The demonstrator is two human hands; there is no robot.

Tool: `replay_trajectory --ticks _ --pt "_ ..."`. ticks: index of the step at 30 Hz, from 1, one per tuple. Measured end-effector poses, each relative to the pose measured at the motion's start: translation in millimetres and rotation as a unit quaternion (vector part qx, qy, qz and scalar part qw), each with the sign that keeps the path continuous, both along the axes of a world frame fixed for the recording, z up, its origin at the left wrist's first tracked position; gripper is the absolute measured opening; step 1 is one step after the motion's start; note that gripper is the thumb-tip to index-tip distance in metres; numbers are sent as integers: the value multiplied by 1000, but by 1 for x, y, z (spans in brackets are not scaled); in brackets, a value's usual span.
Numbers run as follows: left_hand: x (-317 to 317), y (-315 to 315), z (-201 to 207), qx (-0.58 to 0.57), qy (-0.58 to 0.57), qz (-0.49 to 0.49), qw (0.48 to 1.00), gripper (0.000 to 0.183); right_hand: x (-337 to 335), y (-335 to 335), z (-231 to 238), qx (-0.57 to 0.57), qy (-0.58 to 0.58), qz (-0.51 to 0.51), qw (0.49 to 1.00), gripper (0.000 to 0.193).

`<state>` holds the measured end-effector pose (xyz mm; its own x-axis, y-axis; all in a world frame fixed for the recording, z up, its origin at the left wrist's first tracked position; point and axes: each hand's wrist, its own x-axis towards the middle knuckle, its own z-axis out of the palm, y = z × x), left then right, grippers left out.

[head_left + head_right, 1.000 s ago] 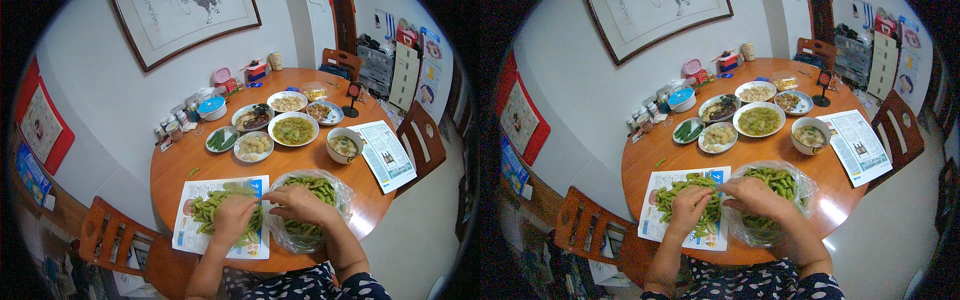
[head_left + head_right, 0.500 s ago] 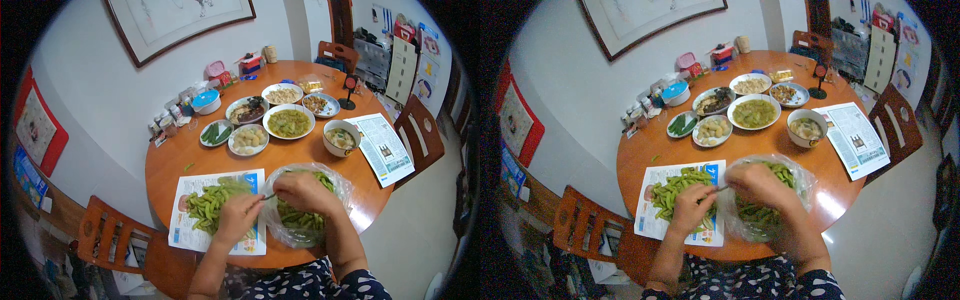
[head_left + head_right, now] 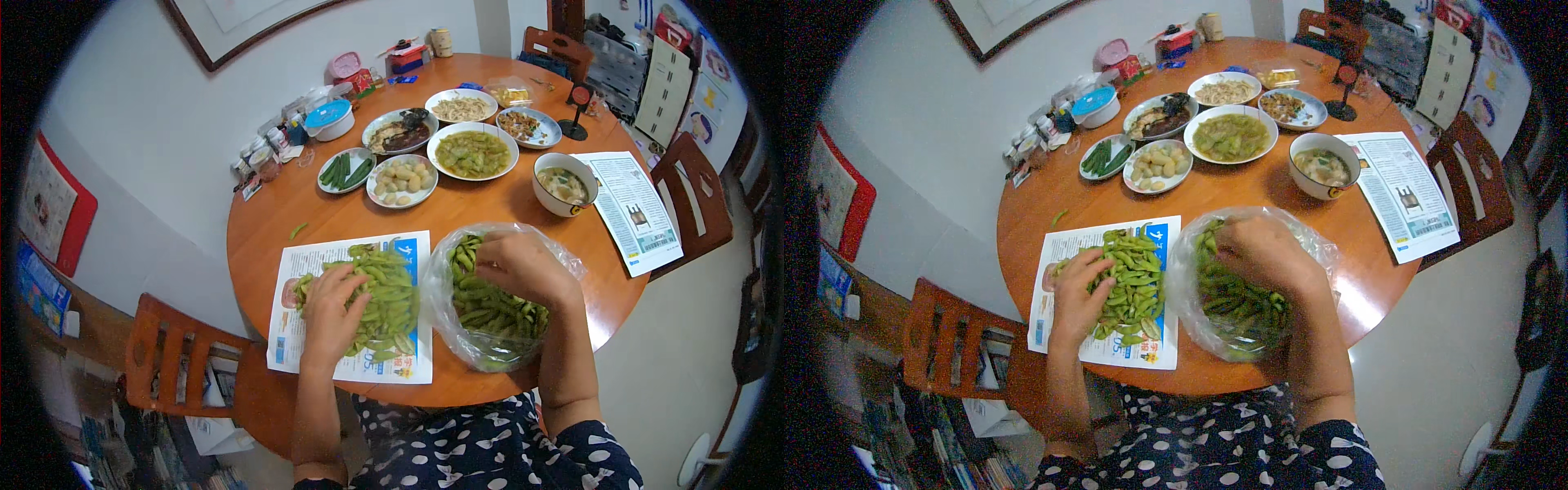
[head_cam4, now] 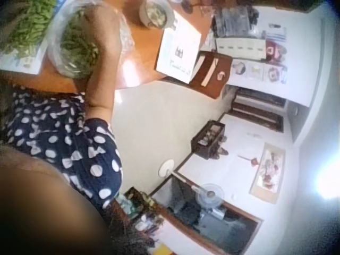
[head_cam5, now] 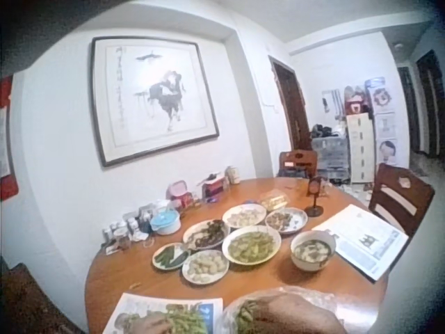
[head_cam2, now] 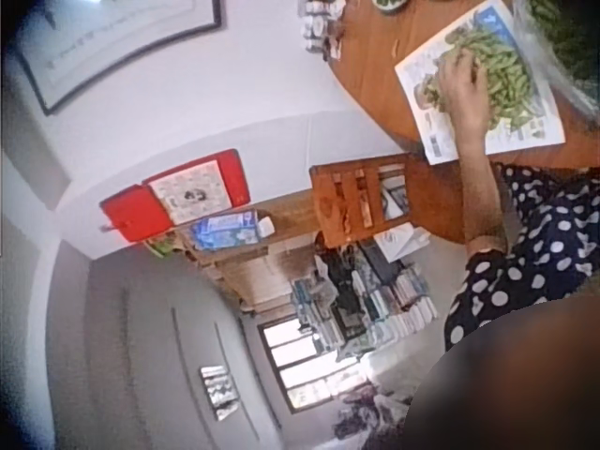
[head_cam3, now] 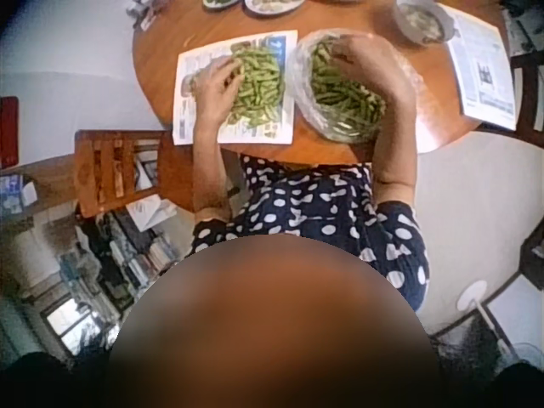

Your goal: The recorder is picking edamame from a plastic bag and placing them on a newspaper on the table.

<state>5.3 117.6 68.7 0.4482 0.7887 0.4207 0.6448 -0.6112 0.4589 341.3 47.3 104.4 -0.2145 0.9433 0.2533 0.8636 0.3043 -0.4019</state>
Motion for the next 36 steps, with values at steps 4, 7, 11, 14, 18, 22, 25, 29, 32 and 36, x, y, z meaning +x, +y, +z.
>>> replay_trajectory --ticks 4,7,11,14,18,22,25,29,32,36 --pt "10 -2 -5 0 39 -16 999 31 -8 2 -3 37 13 19 999 15" --pt "20 2 -11 9 31 3 999 33 -13 7 -10 17 26 36 999 16" --pt "29 14 -4 5 79 5 997 25 -23 5 -4 9 22 50 998 18" --pt "32 21 -3 34 116 11 993 20 -25 5 -2 7 21 53 998 18" --pt "34 27 6 15 137 -3 990 16 -23 7 -6 31 33 50 998 18" --pt "33 32 14 -28 159 1 987 17 -24 10 -7 51 56 67 995 17" --pt "33 37 13 -15 150 -2 989 21 -26 11 -4 47 47 61 996 18" --pt "42 42 10 26 169 -39 985 27 -30 8 -4 57 50 60 995 19" --pt "52 42 8 8 212 -30 977 26 -31 10 -9 72 57 73 993 19" --pt "57 42 8 7 221 -15 975 23 -30 10 -9 52 53 75 994 20"
